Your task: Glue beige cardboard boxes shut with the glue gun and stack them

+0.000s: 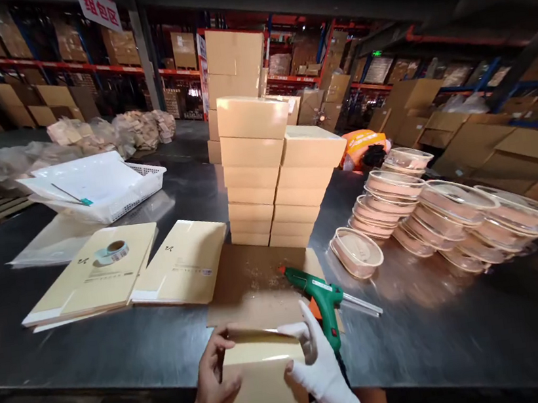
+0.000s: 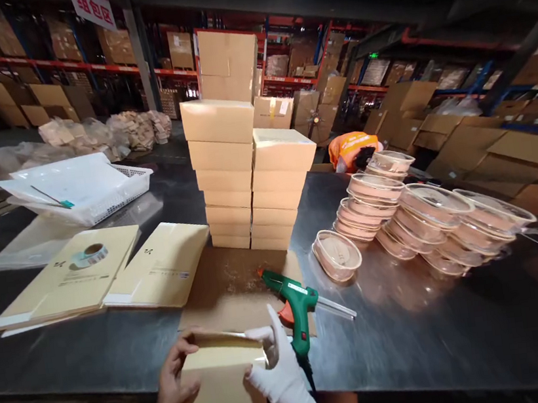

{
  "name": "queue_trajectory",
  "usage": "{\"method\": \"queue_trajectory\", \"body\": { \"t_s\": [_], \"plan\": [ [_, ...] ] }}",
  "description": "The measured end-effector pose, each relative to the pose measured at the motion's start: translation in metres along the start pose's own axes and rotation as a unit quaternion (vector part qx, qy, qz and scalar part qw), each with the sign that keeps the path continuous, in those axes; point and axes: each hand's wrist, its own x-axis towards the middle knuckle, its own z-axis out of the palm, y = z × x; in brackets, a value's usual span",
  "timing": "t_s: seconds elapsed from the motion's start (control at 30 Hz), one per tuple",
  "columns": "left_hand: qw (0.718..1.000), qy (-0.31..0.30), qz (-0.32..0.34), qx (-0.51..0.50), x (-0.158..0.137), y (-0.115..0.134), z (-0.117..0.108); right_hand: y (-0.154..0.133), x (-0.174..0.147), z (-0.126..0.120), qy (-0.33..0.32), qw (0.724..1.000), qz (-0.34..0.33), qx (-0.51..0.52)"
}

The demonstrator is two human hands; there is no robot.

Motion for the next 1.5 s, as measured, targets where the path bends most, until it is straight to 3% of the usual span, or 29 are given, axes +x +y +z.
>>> {"method": "queue_trajectory", "body": {
  "t_s": [0.07, 0.17, 0.23, 0.33, 0.43, 0.5, 0.57, 0.67, 0.73, 0.8, 0.93, 1.0, 1.13, 1.3, 1.37, 1.43, 1.5],
  "plan": [
    [1.0, -0.003, 0.009, 0.002, 0.002, 0.009, -0.002, -0.001, -0.001, -0.002, 0.007, 0.993, -0.095, -0.065],
    [0.997, -0.076, 0.002, 0.035, 0.009, 0.025, -0.007, -0.005, 0.002, -0.006, -0.044, 0.969, -0.196, -0.145],
    [0.99, -0.13, -0.003, 0.058, 0.016, 0.033, -0.011, -0.009, 0.005, -0.006, -0.072, 0.961, -0.214, -0.162],
    [0.984, -0.161, 0.006, 0.073, 0.023, 0.039, -0.013, -0.022, 0.013, -0.002, -0.127, 0.952, -0.21, -0.185],
    [0.981, -0.176, 0.019, 0.082, 0.024, 0.041, -0.013, -0.04, 0.023, 0.002, -0.238, 0.91, -0.21, -0.268],
    [0.979, -0.18, 0.024, 0.093, 0.023, 0.043, -0.014, -0.046, 0.027, 0.003, -0.278, 0.882, -0.221, -0.309],
    [0.978, -0.179, 0.021, 0.105, 0.021, 0.046, -0.015, -0.042, 0.025, 0.002, -0.254, 0.887, -0.232, -0.307],
    [0.978, -0.172, 0.012, 0.118, 0.018, 0.047, -0.015, -0.021, 0.013, 0.0, -0.099, 0.933, -0.211, -0.275],
    [0.98, -0.161, 0.015, 0.117, 0.016, 0.046, -0.014, -0.008, 0.004, 0.001, -0.004, 0.949, -0.195, -0.249],
    [0.982, -0.148, 0.019, 0.113, 0.013, 0.045, -0.013, 0.0, -0.001, 0.003, 0.025, 0.955, -0.194, -0.223],
    [0.984, -0.138, 0.021, 0.11, 0.011, 0.043, -0.012, -0.003, -0.002, 0.005, 0.014, 0.952, -0.22, -0.212],
    [0.983, -0.145, 0.023, 0.111, 0.011, 0.043, -0.013, -0.01, 0.002, 0.002, -0.025, 0.939, -0.25, -0.236],
    [0.979, -0.164, 0.021, 0.121, 0.012, 0.042, -0.017, -0.026, 0.012, -0.007, -0.146, 0.887, -0.302, -0.318],
    [0.979, -0.154, 0.038, 0.129, 0.01, 0.04, -0.019, -0.039, 0.011, -0.001, -0.19, 0.848, -0.307, -0.388],
    [0.976, -0.15, 0.051, 0.151, 0.01, 0.038, -0.022, -0.041, 0.012, -0.001, -0.237, 0.814, -0.312, -0.429],
    [0.969, -0.154, 0.063, 0.183, 0.01, 0.031, -0.026, -0.042, 0.026, -0.013, -0.286, 0.783, -0.289, -0.472],
    [0.962, -0.163, 0.071, 0.208, 0.01, 0.022, -0.032, -0.043, 0.057, -0.043, -0.231, 0.787, -0.216, -0.529]
  ]
}}
